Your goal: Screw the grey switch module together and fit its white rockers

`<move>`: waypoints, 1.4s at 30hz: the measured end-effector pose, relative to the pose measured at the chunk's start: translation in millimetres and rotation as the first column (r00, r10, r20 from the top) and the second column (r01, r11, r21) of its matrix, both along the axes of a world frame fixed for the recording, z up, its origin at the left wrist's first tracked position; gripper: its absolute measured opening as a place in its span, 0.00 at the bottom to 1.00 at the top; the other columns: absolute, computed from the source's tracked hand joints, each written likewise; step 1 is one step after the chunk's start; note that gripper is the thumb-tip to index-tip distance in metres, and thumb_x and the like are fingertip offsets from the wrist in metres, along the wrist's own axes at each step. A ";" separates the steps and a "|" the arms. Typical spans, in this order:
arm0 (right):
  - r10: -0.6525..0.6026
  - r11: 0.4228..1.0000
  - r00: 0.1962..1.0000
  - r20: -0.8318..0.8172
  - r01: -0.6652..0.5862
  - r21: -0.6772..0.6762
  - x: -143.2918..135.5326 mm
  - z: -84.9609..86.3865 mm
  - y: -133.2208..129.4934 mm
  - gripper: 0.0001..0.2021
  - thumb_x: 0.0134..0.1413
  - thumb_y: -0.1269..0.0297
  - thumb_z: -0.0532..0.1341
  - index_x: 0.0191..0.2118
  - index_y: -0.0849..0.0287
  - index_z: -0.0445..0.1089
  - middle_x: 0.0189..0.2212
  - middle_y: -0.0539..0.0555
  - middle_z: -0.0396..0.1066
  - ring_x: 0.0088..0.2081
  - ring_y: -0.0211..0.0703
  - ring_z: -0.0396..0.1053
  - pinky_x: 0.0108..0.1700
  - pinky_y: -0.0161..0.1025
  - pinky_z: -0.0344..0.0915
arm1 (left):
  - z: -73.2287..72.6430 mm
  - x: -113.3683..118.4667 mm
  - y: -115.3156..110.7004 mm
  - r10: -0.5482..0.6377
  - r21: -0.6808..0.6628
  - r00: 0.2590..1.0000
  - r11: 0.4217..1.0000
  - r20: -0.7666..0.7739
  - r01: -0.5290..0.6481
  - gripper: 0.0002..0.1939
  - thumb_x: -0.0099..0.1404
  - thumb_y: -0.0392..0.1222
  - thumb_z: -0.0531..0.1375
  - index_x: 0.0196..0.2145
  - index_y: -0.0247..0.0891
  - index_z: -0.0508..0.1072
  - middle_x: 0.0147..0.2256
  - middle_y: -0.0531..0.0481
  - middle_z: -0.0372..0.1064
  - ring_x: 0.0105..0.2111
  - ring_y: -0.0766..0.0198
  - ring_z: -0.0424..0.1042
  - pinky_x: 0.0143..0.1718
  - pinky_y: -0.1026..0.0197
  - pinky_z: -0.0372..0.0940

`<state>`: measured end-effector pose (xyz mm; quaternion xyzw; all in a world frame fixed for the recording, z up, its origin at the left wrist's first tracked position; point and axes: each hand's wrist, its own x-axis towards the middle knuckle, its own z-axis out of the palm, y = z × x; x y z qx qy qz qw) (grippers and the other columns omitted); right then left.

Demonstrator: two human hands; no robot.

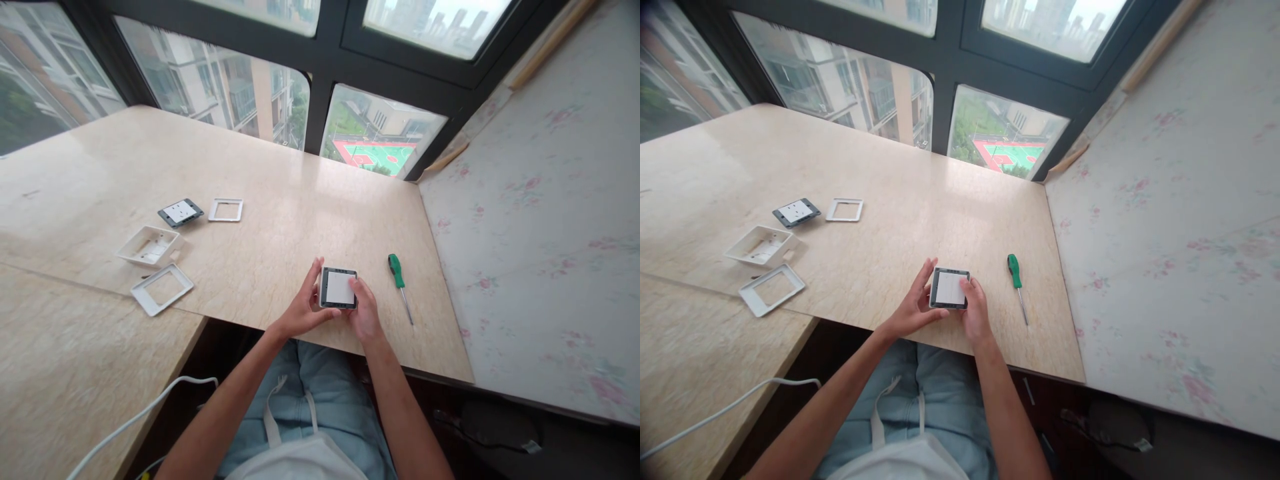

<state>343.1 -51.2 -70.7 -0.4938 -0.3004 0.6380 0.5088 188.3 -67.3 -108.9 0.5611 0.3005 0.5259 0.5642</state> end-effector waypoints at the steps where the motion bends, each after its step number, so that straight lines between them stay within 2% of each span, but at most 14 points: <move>1: -0.027 0.999 0.999 0.038 0.026 0.036 -0.4 -0.7 -1.1 0.24 0.50 0.46 0.69 0.45 0.60 0.71 0.41 0.56 0.76 0.39 0.49 0.74 0.38 0.42 0.72 | 1.8 4.1 0.1 0.008 -0.058 1.000 0.998 0.015 -0.007 0.57 0.61 0.49 0.70 0.73 0.52 0.36 0.73 0.37 0.28 0.66 0.45 0.58 0.62 0.43 0.63; 3: -0.070 0.992 0.992 0.103 0.059 0.109 -0.5 -3.1 -3.3 0.23 0.52 0.46 0.68 0.44 0.60 0.69 0.38 0.54 0.75 0.36 0.46 0.72 0.36 0.39 0.69 | 5.7 14.9 0.8 0.077 -0.190 0.996 0.979 0.041 -0.068 0.51 0.63 0.55 0.67 0.73 0.43 0.42 0.72 0.33 0.37 0.66 0.45 0.58 0.63 0.43 0.62; 5: -0.096 0.984 0.984 0.149 0.072 0.163 -0.5 -6.2 -5.4 0.23 0.53 0.45 0.67 0.45 0.59 0.68 0.38 0.53 0.73 0.35 0.43 0.71 0.35 0.38 0.68 | 9.9 27.5 1.9 0.204 -0.296 0.978 0.937 0.036 -0.184 0.43 0.66 0.57 0.63 0.69 0.38 0.49 0.69 0.32 0.47 0.66 0.46 0.59 0.64 0.44 0.61; 8: -0.133 0.977 0.967 0.215 0.092 0.191 -1.3 -11.1 -7.5 0.25 0.54 0.42 0.65 0.46 0.58 0.66 0.39 0.54 0.72 0.36 0.43 0.69 0.35 0.38 0.67 | 14.9 42.8 3.1 0.337 -0.358 0.941 0.877 -0.017 -0.321 0.36 0.67 0.55 0.62 0.64 0.37 0.56 0.62 0.35 0.60 0.60 0.50 0.66 0.60 0.46 0.64; 11: -0.184 0.971 0.949 0.256 0.135 0.196 -2.7 -15.1 -7.6 0.25 0.54 0.41 0.64 0.44 0.58 0.66 0.37 0.53 0.70 0.35 0.43 0.68 0.35 0.37 0.67 | 16.7 49.8 3.2 0.385 -0.378 0.922 0.848 -0.044 -0.372 0.32 0.65 0.54 0.62 0.61 0.37 0.60 0.54 0.39 0.67 0.52 0.53 0.70 0.54 0.49 0.67; 16: -0.172 0.974 0.957 0.234 0.129 0.185 -1.9 -19.5 -5.9 0.25 0.54 0.42 0.65 0.45 0.59 0.66 0.36 0.52 0.70 0.34 0.42 0.68 0.35 0.37 0.68 | 15.6 49.8 3.2 0.404 -0.385 0.913 0.837 -0.047 -0.390 0.31 0.65 0.52 0.62 0.60 0.37 0.61 0.52 0.40 0.67 0.49 0.55 0.70 0.53 0.51 0.67; 19: -0.098 0.981 0.969 0.229 0.056 0.184 4.7 -21.2 -7.0 0.27 0.54 0.43 0.65 0.51 0.59 0.66 0.44 0.55 0.73 0.42 0.46 0.72 0.43 0.41 0.71 | 15.3 45.0 4.4 0.377 -0.385 0.922 0.841 -0.090 -0.381 0.33 0.66 0.53 0.62 0.63 0.37 0.59 0.55 0.38 0.66 0.53 0.53 0.69 0.56 0.48 0.66; 22: 0.018 0.983 0.979 0.202 -0.054 0.174 15.2 -22.7 -9.9 0.35 0.51 0.47 0.69 0.61 0.56 0.61 0.56 0.59 0.70 0.55 0.52 0.70 0.57 0.49 0.68 | 13.8 35.7 5.4 0.280 -0.410 0.958 0.868 -0.061 -0.280 0.40 0.64 0.52 0.64 0.67 0.38 0.54 0.59 0.36 0.63 0.57 0.49 0.68 0.58 0.44 0.64; 26: 0.138 0.977 0.984 0.112 -0.153 0.147 26.0 -25.8 -11.5 0.42 0.49 0.51 0.71 0.66 0.55 0.56 0.61 0.61 0.67 0.59 0.54 0.69 0.62 0.54 0.64 | 9.2 24.1 5.0 0.147 -0.394 0.986 0.913 0.079 -0.104 0.48 0.60 0.50 0.68 0.70 0.41 0.50 0.63 0.35 0.60 0.59 0.48 0.67 0.60 0.43 0.64; 31: 0.104 0.981 0.988 0.113 -0.121 0.151 27.9 -30.6 -8.2 0.44 0.48 0.51 0.72 0.68 0.55 0.55 0.64 0.62 0.64 0.62 0.55 0.66 0.64 0.56 0.63 | 4.6 23.8 4.9 0.174 -0.349 0.980 0.928 0.093 -0.131 0.48 0.61 0.53 0.69 0.70 0.41 0.51 0.61 0.35 0.63 0.56 0.49 0.70 0.56 0.44 0.68; 36: 0.091 0.985 0.991 0.097 -0.104 0.141 26.8 -28.6 -6.6 0.43 0.48 0.53 0.72 0.67 0.55 0.57 0.62 0.62 0.66 0.60 0.56 0.68 0.61 0.55 0.66 | 4.8 26.7 5.0 0.185 -0.333 0.980 0.930 0.066 -0.153 0.47 0.61 0.55 0.69 0.69 0.40 0.52 0.61 0.34 0.61 0.55 0.50 0.71 0.55 0.46 0.68; 42: 0.055 0.991 0.996 0.066 -0.062 0.115 24.6 -23.1 -4.8 0.42 0.45 0.55 0.73 0.65 0.56 0.58 0.59 0.61 0.68 0.57 0.53 0.70 0.59 0.51 0.67 | 5.4 29.4 4.8 0.208 -0.317 0.975 0.932 0.080 -0.173 0.46 0.61 0.56 0.68 0.68 0.38 0.53 0.61 0.34 0.61 0.55 0.51 0.70 0.54 0.50 0.69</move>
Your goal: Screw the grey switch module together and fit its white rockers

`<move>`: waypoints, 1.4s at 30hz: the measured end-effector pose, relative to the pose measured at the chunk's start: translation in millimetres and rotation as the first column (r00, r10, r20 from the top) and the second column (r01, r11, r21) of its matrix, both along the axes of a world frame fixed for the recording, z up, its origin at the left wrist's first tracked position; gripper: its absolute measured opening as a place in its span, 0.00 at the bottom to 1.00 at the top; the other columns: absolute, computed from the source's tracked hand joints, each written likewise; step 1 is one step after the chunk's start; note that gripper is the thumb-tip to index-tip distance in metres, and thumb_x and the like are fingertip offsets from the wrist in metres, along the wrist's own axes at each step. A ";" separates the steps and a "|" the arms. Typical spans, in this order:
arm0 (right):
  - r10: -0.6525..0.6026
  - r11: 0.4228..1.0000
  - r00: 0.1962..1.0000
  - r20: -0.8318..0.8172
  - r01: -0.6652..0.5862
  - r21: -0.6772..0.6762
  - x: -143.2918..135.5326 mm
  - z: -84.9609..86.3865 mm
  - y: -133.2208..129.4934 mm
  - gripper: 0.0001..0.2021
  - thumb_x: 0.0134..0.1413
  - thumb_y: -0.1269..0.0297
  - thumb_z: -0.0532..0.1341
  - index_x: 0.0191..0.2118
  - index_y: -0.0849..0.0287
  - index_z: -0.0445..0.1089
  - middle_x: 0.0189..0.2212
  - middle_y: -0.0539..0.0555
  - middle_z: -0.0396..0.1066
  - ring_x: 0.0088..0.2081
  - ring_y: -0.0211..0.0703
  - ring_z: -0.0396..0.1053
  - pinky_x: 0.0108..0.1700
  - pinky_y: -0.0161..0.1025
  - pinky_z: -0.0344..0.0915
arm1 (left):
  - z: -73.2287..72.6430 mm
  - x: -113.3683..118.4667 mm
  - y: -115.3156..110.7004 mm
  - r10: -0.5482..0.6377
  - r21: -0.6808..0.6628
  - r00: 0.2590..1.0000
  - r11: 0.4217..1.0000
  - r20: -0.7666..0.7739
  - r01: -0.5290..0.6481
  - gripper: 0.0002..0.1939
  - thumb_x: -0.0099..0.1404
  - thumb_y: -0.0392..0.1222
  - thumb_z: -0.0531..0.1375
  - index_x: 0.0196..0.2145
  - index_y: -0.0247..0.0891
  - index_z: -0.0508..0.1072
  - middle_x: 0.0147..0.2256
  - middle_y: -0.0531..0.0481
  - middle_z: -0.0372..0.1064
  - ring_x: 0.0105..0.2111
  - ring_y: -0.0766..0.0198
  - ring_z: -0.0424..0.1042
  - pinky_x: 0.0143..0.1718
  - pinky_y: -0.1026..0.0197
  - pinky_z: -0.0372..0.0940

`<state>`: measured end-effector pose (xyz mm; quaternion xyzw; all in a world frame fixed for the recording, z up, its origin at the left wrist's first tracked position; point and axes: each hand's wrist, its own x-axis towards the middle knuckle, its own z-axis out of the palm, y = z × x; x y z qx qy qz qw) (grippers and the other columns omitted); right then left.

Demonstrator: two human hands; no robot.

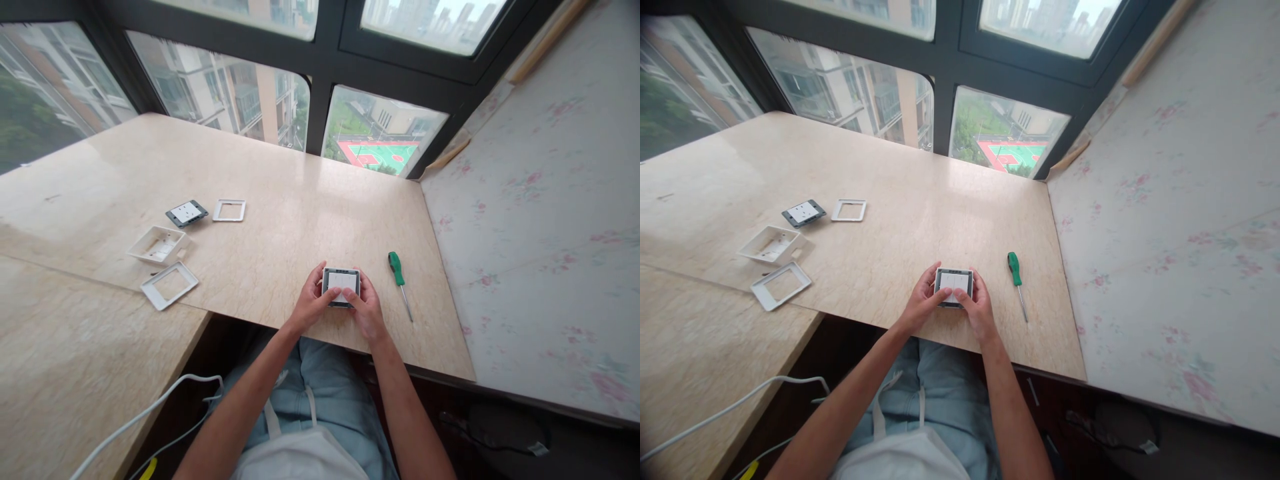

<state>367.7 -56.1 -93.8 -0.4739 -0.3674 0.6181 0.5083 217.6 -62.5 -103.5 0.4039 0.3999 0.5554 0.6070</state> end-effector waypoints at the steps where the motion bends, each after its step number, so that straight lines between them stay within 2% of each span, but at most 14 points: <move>1: -0.014 1.000 1.000 -0.009 0.014 -0.009 -0.7 1.3 0.4 0.42 0.44 0.55 0.74 0.64 0.57 0.59 0.58 0.60 0.69 0.56 0.52 0.70 0.59 0.50 0.67 | 0.3 0.6 0.2 0.004 0.007 1.000 1.000 0.000 -0.004 0.45 0.61 0.56 0.68 0.68 0.39 0.53 0.60 0.34 0.62 0.54 0.52 0.71 0.53 0.50 0.70; 8: -0.071 0.996 0.996 -0.054 0.068 -0.054 -7.0 11.7 2.5 0.39 0.39 0.58 0.75 0.59 0.56 0.63 0.49 0.54 0.74 0.47 0.46 0.73 0.48 0.41 0.71 | 8.6 3.0 0.2 0.035 -0.018 0.998 0.999 0.043 -0.034 0.41 0.60 0.50 0.69 0.65 0.41 0.57 0.55 0.39 0.66 0.48 0.56 0.72 0.47 0.55 0.70; 12: -0.081 0.996 0.995 -0.062 0.078 -0.052 -7.8 12.5 1.7 0.38 0.40 0.58 0.75 0.59 0.55 0.63 0.49 0.54 0.74 0.48 0.47 0.73 0.49 0.41 0.71 | 10.9 3.7 0.5 0.046 -0.063 0.998 0.997 0.037 -0.044 0.42 0.59 0.49 0.69 0.65 0.39 0.58 0.55 0.38 0.67 0.49 0.55 0.72 0.48 0.55 0.69; 16: -0.059 0.997 0.997 -0.044 0.056 -0.060 -4.7 9.4 0.4 0.39 0.43 0.56 0.75 0.60 0.56 0.62 0.53 0.56 0.72 0.51 0.49 0.72 0.50 0.42 0.71 | 6.1 5.3 4.7 0.023 -0.098 1.000 0.995 -0.017 -0.024 0.44 0.60 0.53 0.68 0.67 0.36 0.55 0.59 0.34 0.64 0.55 0.49 0.70 0.54 0.49 0.68; 18: -0.056 0.996 0.997 -0.062 0.051 -0.070 -3.3 7.6 0.1 0.38 0.44 0.54 0.74 0.61 0.57 0.62 0.54 0.57 0.71 0.52 0.50 0.72 0.49 0.44 0.72 | 3.3 6.1 6.7 0.015 -0.081 0.996 0.996 -0.084 -0.022 0.44 0.62 0.54 0.65 0.68 0.34 0.53 0.63 0.33 0.60 0.60 0.46 0.66 0.60 0.46 0.63; 21: -0.121 0.992 0.989 -0.089 0.117 -0.051 -3.9 4.7 0.3 0.37 0.44 0.53 0.74 0.59 0.58 0.64 0.55 0.58 0.70 0.50 0.50 0.73 0.46 0.43 0.73 | 2.1 6.1 5.7 0.006 -0.004 0.973 1.000 -0.232 -0.007 0.45 0.65 0.56 0.62 0.70 0.31 0.50 0.68 0.32 0.51 0.68 0.47 0.55 0.69 0.45 0.51; 24: -0.202 0.979 0.976 -0.077 0.202 -0.020 -6.1 1.5 0.6 0.36 0.45 0.51 0.73 0.59 0.58 0.64 0.55 0.58 0.70 0.48 0.48 0.73 0.44 0.41 0.74 | 3.5 5.5 -0.8 -0.022 0.070 0.919 0.996 -0.392 0.054 0.50 0.64 0.56 0.63 0.72 0.29 0.45 0.71 0.32 0.43 0.71 0.48 0.46 0.71 0.45 0.44; 27: -0.223 0.975 0.973 -0.053 0.224 0.001 -5.7 -0.6 0.4 0.37 0.46 0.50 0.73 0.59 0.59 0.65 0.55 0.59 0.71 0.49 0.48 0.73 0.48 0.42 0.73 | 2.6 6.4 -8.1 -0.011 0.139 0.846 0.985 -0.533 0.101 0.57 0.59 0.56 0.68 0.72 0.29 0.42 0.71 0.30 0.39 0.72 0.47 0.41 0.72 0.44 0.41; 29: -0.226 0.974 0.974 -0.022 0.226 -0.009 -2.4 -0.7 -0.6 0.39 0.45 0.49 0.73 0.60 0.60 0.64 0.56 0.59 0.71 0.51 0.50 0.73 0.49 0.43 0.73 | -0.6 8.2 -10.5 0.012 0.186 0.805 0.975 -0.593 0.122 0.59 0.57 0.55 0.69 0.72 0.31 0.39 0.72 0.30 0.37 0.72 0.46 0.40 0.72 0.43 0.42; 31: -0.212 0.976 0.977 0.012 0.212 -0.042 3.0 0.3 -2.3 0.42 0.43 0.48 0.74 0.62 0.59 0.63 0.59 0.60 0.69 0.54 0.53 0.72 0.50 0.44 0.74 | -4.8 10.6 -10.6 0.042 0.234 0.763 0.961 -0.645 0.146 0.57 0.59 0.51 0.68 0.72 0.33 0.39 0.72 0.30 0.37 0.72 0.46 0.41 0.71 0.41 0.44; 34: -0.166 0.982 0.984 0.067 0.171 -0.076 13.2 1.7 -4.5 0.44 0.42 0.46 0.73 0.63 0.60 0.62 0.61 0.62 0.66 0.58 0.58 0.69 0.54 0.49 0.73 | -8.8 14.2 -8.1 0.084 0.284 0.703 0.943 -0.706 0.173 0.52 0.59 0.46 0.67 0.71 0.32 0.42 0.71 0.30 0.42 0.71 0.45 0.45 0.70 0.40 0.47; 36: -0.135 0.987 0.980 0.147 0.146 -0.062 20.3 1.4 -4.5 0.44 0.43 0.44 0.72 0.63 0.62 0.62 0.62 0.63 0.65 0.61 0.59 0.67 0.59 0.52 0.69 | -8.1 15.8 -6.3 0.098 0.290 0.687 0.942 -0.720 0.170 0.52 0.57 0.45 0.68 0.70 0.31 0.45 0.69 0.29 0.46 0.70 0.44 0.48 0.69 0.40 0.50; 38: -0.121 0.992 0.950 0.287 0.127 -0.003 27.1 0.1 -3.0 0.43 0.45 0.41 0.69 0.63 0.63 0.64 0.62 0.63 0.65 0.63 0.60 0.64 0.64 0.54 0.62 | -5.3 16.4 -4.9 0.105 0.287 0.691 0.946 -0.715 0.153 0.53 0.54 0.45 0.69 0.70 0.32 0.47 0.68 0.30 0.51 0.69 0.45 0.52 0.68 0.40 0.53; 42: -0.132 0.988 0.826 0.547 0.066 0.139 37.1 -1.6 1.5 0.42 0.49 0.38 0.64 0.61 0.66 0.66 0.62 0.64 0.65 0.64 0.58 0.62 0.68 0.54 0.55 | 1.0 16.2 -1.7 0.103 0.283 0.693 0.948 -0.713 0.150 0.51 0.53 0.43 0.70 0.68 0.35 0.51 0.66 0.33 0.55 0.67 0.45 0.57 0.66 0.41 0.57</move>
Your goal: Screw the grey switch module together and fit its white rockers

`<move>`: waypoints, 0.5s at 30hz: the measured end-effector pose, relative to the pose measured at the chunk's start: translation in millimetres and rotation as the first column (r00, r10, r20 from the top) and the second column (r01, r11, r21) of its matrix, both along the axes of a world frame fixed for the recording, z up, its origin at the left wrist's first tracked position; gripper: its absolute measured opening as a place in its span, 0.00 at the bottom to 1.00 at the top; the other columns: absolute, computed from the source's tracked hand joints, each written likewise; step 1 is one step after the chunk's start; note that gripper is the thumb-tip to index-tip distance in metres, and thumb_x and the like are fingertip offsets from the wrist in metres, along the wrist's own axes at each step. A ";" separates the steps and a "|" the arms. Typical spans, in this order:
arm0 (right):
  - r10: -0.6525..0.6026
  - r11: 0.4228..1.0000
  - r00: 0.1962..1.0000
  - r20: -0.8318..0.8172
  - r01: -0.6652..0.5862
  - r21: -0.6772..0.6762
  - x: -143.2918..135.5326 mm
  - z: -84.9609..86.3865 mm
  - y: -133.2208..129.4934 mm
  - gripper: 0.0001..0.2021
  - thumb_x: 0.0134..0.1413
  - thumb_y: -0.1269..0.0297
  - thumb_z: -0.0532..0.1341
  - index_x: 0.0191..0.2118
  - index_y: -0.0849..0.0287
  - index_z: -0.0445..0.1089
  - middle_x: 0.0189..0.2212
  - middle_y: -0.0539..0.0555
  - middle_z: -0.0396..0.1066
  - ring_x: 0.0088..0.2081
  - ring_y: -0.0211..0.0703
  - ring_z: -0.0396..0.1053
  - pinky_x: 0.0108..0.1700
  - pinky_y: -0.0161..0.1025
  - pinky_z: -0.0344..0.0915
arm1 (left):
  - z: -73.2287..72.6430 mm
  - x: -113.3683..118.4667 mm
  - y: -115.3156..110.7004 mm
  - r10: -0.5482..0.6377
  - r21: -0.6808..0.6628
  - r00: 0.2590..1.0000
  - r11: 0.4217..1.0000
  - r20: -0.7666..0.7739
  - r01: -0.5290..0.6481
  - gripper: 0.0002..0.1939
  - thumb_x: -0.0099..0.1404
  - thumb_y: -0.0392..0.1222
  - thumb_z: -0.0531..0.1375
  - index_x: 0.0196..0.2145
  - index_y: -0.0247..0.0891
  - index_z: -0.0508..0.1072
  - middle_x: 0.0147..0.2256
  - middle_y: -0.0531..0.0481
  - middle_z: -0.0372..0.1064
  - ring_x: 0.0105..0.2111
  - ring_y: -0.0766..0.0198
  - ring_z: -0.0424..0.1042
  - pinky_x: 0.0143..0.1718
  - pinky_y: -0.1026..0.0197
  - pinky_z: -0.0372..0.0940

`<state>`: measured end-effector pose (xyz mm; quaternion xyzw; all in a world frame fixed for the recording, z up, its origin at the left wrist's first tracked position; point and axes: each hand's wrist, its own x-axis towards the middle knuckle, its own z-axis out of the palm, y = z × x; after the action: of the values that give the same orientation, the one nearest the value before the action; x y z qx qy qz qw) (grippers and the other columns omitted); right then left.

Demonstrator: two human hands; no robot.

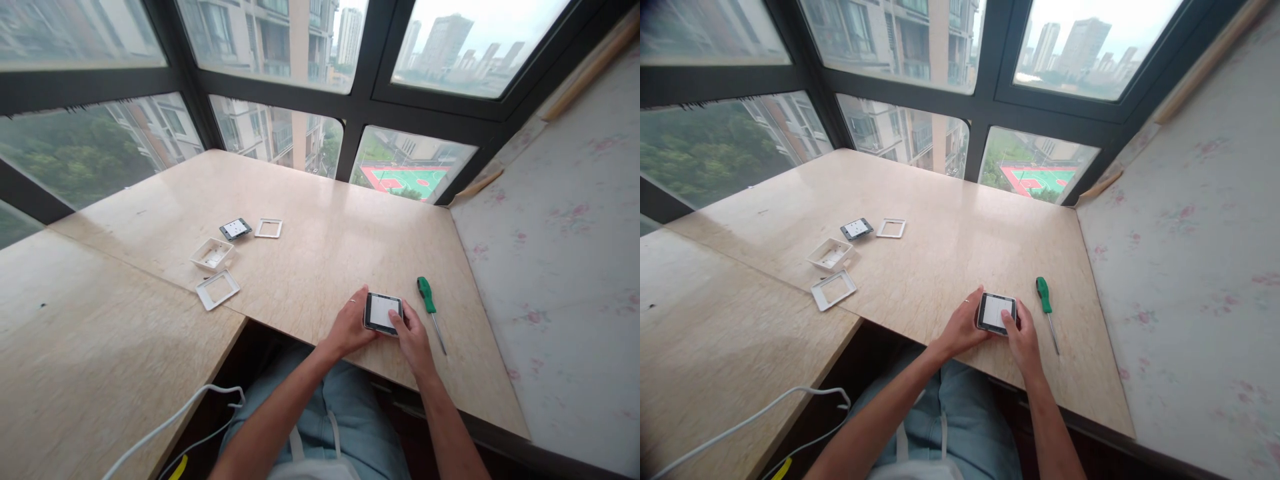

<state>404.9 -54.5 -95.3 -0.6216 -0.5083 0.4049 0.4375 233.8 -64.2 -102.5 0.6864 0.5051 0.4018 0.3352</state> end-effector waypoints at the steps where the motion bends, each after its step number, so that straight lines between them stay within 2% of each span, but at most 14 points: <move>1: 0.011 1.000 0.999 0.035 -0.011 0.003 1.1 0.3 0.6 0.43 0.49 0.37 0.64 0.62 0.66 0.66 0.63 0.64 0.65 0.64 0.58 0.62 0.69 0.53 0.55 | 0.8 0.1 1.2 -0.002 0.002 1.000 1.000 -0.007 0.002 0.50 0.53 0.43 0.70 0.68 0.34 0.52 0.66 0.33 0.56 0.67 0.45 0.57 0.66 0.41 0.57; 7: 0.006 0.998 0.987 0.163 0.005 -0.069 -3.7 6.6 -2.1 0.55 0.46 0.33 0.61 0.70 0.72 0.55 0.67 0.67 0.57 0.68 0.59 0.56 0.70 0.51 0.51 | -1.7 3.5 8.5 0.006 0.046 0.999 0.999 -0.044 -0.004 0.49 0.54 0.48 0.69 0.67 0.35 0.53 0.64 0.33 0.59 0.64 0.43 0.62 0.64 0.41 0.60; 11: 0.031 0.994 0.979 0.200 -0.009 -0.110 -6.1 9.0 -2.0 0.57 0.43 0.32 0.60 0.70 0.72 0.54 0.68 0.66 0.56 0.68 0.59 0.55 0.70 0.50 0.50 | -5.8 5.4 9.7 0.013 0.087 0.996 0.996 -0.093 -0.005 0.47 0.57 0.52 0.67 0.66 0.31 0.53 0.63 0.30 0.60 0.64 0.43 0.61 0.65 0.42 0.60; 15: 0.024 0.987 0.984 0.179 0.005 -0.162 -3.0 6.6 0.1 0.59 0.40 0.32 0.63 0.71 0.70 0.53 0.66 0.67 0.58 0.67 0.61 0.58 0.70 0.52 0.51 | -7.3 6.1 8.2 0.012 0.125 0.991 0.992 -0.133 0.005 0.46 0.57 0.51 0.66 0.66 0.26 0.54 0.64 0.29 0.59 0.65 0.44 0.59 0.66 0.47 0.58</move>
<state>401.9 -54.5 -88.8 -0.6867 -0.5143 0.3888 0.3358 239.9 -56.0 -109.8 0.7305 0.5016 0.3863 0.2561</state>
